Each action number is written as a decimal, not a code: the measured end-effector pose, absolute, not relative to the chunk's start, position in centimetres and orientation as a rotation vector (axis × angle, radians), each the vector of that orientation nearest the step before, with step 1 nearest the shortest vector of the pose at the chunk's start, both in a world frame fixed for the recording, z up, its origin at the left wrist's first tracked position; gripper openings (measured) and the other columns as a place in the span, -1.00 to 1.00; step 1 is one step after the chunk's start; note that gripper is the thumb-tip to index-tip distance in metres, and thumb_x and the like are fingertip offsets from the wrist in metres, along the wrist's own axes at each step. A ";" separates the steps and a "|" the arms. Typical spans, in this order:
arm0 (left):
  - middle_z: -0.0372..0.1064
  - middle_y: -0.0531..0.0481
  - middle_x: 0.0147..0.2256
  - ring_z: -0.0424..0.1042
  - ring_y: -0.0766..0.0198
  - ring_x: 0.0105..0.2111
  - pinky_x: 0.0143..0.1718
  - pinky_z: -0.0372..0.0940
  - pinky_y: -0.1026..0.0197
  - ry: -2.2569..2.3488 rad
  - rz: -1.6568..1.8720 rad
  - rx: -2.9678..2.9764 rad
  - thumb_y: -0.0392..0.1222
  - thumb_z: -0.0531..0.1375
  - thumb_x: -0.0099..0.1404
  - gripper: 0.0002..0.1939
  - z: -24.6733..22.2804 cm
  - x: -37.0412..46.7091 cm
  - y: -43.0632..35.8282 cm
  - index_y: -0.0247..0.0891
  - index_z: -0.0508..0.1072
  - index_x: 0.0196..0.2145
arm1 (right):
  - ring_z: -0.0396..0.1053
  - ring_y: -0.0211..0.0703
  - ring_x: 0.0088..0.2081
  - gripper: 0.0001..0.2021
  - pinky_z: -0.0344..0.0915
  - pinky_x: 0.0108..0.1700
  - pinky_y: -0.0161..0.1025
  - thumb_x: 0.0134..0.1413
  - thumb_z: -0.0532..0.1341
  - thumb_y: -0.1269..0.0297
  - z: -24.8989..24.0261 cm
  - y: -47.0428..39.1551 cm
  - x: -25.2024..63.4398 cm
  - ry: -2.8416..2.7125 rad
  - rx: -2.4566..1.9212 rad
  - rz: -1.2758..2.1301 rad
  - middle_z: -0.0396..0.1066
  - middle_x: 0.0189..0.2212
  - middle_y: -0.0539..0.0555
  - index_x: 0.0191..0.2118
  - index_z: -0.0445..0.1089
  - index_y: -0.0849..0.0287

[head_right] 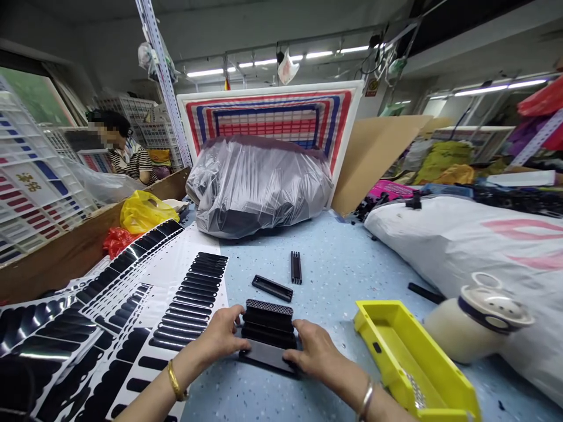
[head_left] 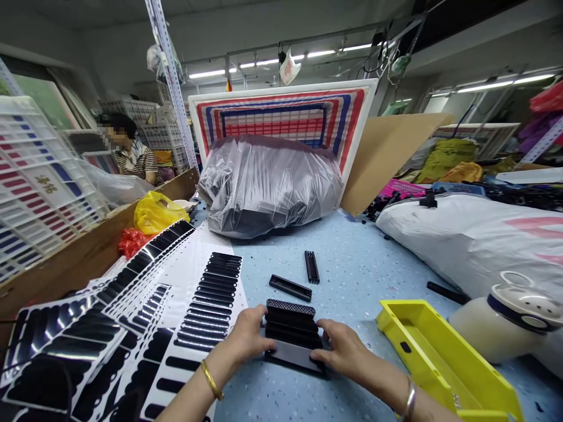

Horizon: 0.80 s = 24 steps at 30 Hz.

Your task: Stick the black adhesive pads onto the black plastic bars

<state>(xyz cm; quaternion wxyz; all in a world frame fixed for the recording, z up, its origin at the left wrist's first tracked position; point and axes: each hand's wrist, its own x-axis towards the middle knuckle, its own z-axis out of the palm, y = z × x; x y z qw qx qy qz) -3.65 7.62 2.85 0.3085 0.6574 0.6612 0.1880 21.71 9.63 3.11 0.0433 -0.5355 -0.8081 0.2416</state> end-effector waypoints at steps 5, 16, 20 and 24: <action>0.29 0.16 -0.54 0.34 0.31 -0.47 -0.45 0.14 0.33 1.738 0.542 1.701 -0.47 0.26 -0.05 -0.78 2.4 -3.2 9.7 -0.27 0.44 -0.40 | 0.36 -0.12 -0.41 -0.83 0.18 -0.34 -0.26 0.11 0.18 0.25 1.8 12.1 20.8 -2.428 -1.650 0.649 0.44 -0.50 0.05 -0.46 0.39 0.17; 0.22 0.18 -0.62 0.28 0.32 -0.51 -0.44 0.10 0.30 1.773 0.527 1.715 -0.51 0.22 -0.05 -0.83 2.7 -2.9 13.3 -0.28 0.47 -0.51 | 0.39 -0.19 -0.44 -0.80 0.16 -0.42 -0.32 0.08 0.24 0.30 3.5 17.0 20.6 -2.362 -1.793 0.560 0.47 -0.56 0.02 -0.52 0.47 0.21; 0.29 0.15 -0.59 0.32 0.29 -0.50 -0.42 0.13 0.29 1.774 0.531 1.721 -0.46 0.24 -0.01 -0.85 3.0 -2.9 13.2 -0.30 0.52 -0.44 | 0.45 -0.12 -0.23 -0.90 0.27 -0.21 -0.27 0.11 0.27 0.33 4.6 18.7 18.6 -2.436 -1.799 0.465 0.55 -0.31 0.08 -0.27 0.53 0.16; 0.39 0.09 -0.54 0.39 0.26 -0.46 -0.37 0.20 0.28 1.804 0.570 1.713 -0.38 0.22 0.09 -0.77 3.2 -3.2 11.9 -0.31 0.55 -0.25 | 0.40 -0.02 -0.04 -0.75 0.30 0.02 -0.01 0.13 0.33 0.22 4.3 20.0 15.8 -2.573 -1.792 0.388 0.47 -0.08 0.12 -0.10 0.46 0.21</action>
